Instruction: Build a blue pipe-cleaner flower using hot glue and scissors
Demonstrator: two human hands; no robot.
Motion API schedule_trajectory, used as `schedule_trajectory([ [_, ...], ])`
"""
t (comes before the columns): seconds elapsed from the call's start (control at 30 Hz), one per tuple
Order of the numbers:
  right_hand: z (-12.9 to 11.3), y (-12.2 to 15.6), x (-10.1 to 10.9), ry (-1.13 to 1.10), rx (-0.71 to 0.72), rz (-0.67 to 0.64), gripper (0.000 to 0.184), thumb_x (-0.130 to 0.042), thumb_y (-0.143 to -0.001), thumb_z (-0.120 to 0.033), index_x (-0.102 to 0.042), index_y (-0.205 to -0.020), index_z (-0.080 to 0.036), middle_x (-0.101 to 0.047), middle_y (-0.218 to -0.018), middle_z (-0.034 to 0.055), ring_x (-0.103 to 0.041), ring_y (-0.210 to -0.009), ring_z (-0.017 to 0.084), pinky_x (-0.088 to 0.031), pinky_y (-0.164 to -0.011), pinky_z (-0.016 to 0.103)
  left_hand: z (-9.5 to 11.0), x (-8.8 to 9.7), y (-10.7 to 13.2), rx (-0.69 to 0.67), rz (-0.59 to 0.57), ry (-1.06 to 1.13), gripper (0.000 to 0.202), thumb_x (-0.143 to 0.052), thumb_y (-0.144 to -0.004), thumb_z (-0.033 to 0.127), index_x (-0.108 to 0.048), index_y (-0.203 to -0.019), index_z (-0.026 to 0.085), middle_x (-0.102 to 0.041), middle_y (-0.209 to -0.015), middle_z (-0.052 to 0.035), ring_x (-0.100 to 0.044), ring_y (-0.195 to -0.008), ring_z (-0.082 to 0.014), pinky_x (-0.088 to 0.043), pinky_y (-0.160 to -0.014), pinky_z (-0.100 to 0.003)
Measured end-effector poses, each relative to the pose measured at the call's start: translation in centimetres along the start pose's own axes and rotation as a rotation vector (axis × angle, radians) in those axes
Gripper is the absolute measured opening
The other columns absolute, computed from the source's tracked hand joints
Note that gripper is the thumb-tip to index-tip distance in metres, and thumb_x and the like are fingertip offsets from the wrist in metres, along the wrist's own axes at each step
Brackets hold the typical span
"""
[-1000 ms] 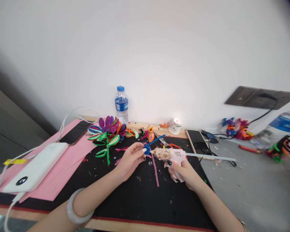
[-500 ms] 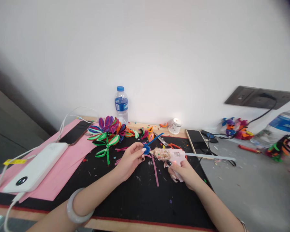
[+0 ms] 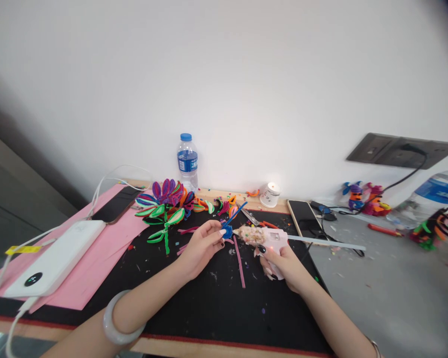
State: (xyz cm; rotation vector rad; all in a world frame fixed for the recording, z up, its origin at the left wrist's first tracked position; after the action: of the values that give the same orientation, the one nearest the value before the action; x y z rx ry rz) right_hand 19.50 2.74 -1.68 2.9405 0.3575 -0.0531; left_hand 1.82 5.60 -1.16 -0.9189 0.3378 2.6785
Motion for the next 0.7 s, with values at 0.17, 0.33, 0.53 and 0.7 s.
schedule_trajectory([
  [0.17, 0.26, -0.10, 0.00, 0.029, -0.029, -0.028, 0.032, -0.056, -0.075, -0.046, -0.051, -0.079, -0.014, -0.042, -0.039, -0.0075, -0.031, -0.031, 0.005, -0.026, -0.031, 0.018, 0.04, 0.16, -0.03, -0.007, 0.017, 0.036, 0.016, -0.064, -0.071, 0.017, -0.054, -0.084, 0.019, -0.055, -0.077, 0.0020, -0.051, -0.068, -0.0071, -0.040, -0.069, -0.022],
  [0.33, 0.04, 0.06, -0.39, 0.012, -0.031, -0.041, 0.032, -0.057, -0.074, -0.046, -0.049, -0.078, -0.015, -0.041, -0.039, -0.0086, -0.031, -0.031, 0.004, -0.030, -0.032, 0.017, 0.11, 0.21, -0.05, -0.015, 0.032, 0.043, 0.016, -0.063, -0.072, 0.017, -0.054, -0.085, 0.019, -0.055, -0.079, 0.0013, -0.053, -0.070, -0.0082, -0.041, -0.071, -0.023],
  [0.53, 0.18, 0.13, -0.36, 0.047, -0.034, -0.039, 0.032, -0.057, -0.073, -0.046, -0.049, -0.075, -0.016, -0.042, -0.039, -0.0079, -0.030, -0.032, 0.004, -0.029, -0.033, 0.018, 0.10, 0.24, -0.06, -0.007, 0.036, 0.038, 0.017, -0.064, -0.072, 0.016, -0.053, -0.084, 0.019, -0.056, -0.079, 0.0007, -0.053, -0.070, -0.0087, -0.041, -0.069, -0.023],
  [0.7, 0.37, -0.04, -0.09, 0.035, -0.028, -0.028, 0.030, -0.057, -0.074, -0.045, -0.049, -0.077, -0.016, -0.043, -0.040, -0.0078, -0.031, -0.032, 0.005, -0.027, -0.032, 0.018, 0.05, 0.29, -0.14, -0.003, 0.025, 0.033, 0.015, -0.061, -0.074, 0.016, -0.052, -0.085, 0.019, -0.056, -0.080, 0.0009, -0.054, -0.071, -0.0087, -0.041, -0.070, -0.023],
])
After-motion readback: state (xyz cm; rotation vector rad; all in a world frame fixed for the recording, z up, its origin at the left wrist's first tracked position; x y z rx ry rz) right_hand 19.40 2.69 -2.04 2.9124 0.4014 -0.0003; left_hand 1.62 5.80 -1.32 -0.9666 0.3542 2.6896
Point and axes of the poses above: each hand's wrist, its own y-axis away from the middle knuckle, its own x-axis out of the back of the hand, z = x × y, the point moved 6 cm from there along -y, towards the middle knuckle
